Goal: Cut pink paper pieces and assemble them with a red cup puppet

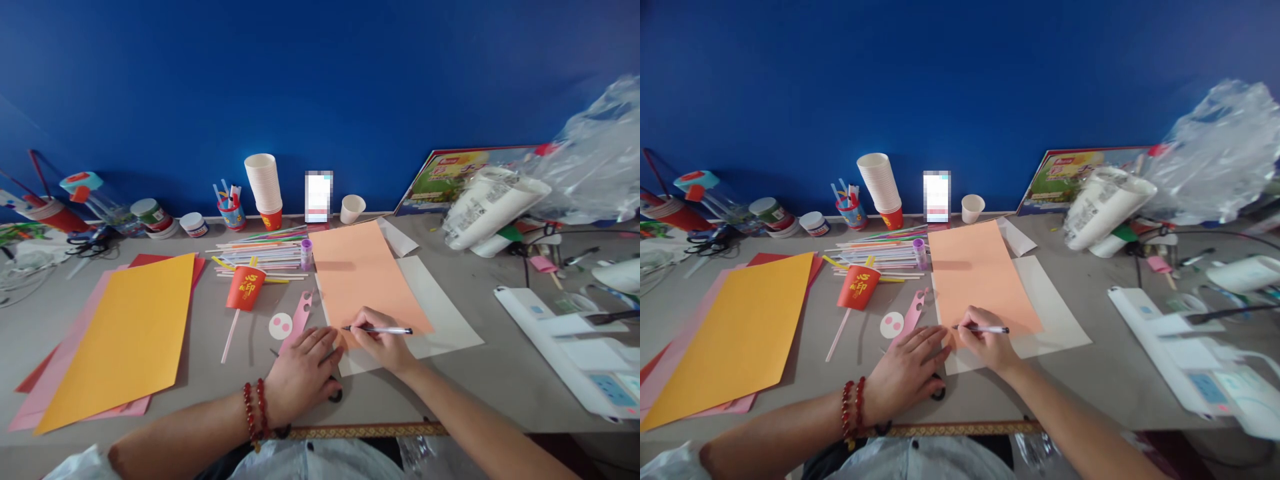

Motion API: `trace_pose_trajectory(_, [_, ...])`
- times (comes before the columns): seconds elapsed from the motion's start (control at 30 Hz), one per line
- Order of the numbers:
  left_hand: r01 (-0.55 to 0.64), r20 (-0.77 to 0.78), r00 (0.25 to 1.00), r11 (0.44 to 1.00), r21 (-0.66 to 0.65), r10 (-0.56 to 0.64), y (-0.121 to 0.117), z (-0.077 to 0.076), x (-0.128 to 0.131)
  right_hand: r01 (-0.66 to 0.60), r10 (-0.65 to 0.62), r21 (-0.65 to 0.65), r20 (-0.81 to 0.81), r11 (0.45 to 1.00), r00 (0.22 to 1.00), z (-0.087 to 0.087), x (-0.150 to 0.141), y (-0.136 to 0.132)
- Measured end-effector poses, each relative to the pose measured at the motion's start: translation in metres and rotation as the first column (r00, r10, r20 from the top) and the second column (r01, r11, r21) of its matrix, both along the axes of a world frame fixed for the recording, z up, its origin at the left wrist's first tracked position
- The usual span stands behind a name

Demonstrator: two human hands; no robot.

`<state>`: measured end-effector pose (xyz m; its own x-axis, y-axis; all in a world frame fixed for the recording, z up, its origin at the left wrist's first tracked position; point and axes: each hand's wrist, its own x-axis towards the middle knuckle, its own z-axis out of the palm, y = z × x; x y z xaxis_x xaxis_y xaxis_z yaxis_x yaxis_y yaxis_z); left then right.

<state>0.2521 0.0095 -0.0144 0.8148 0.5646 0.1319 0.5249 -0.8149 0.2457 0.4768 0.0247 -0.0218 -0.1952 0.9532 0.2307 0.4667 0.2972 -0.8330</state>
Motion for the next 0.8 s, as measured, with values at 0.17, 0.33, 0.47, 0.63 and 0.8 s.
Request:
trace_pose_trajectory(0.17, [-0.001, -0.001, 1.0, 1.0, 0.008, 0.001, -0.0007, -0.0004, -0.0005, -0.005, 0.005, 0.017, 0.009, 1.0, 1.0, -0.0001, -0.0003, 0.0003])
trace_pose_trajectory(0.33, [0.004, -0.006, 1.0, 1.0, 0.027, -0.004, -0.0004, -0.0004, -0.0002, -0.005, 0.005, 0.021, 0.011, 1.0, 1.0, -0.001, -0.0001, 0.0002])
trace_pose_trajectory(0.47, [0.002, -0.006, 1.0, 1.0, 0.021, -0.002, -0.0003, 0.0003, 0.0004, 0.001, -0.002, 0.024, 0.04, 1.0, 0.999, -0.0009, -0.0004, 0.0005])
trace_pose_trajectory(0.63, [0.003, -0.012, 1.0, 1.0, 0.024, -0.003, -0.0004, 0.0006, 0.0004, 0.001, -0.002, 0.03, 0.049, 1.0, 0.999, 0.0008, -0.0013, 0.0007])
trace_pose_trajectory(0.8, [-0.005, 0.003, 1.0, 1.0, 0.016, 0.005, -0.0003, 0.0004, 0.0008, 0.004, -0.006, 0.023, 0.07, 1.0, 0.998, 0.0018, -0.0014, 0.0])
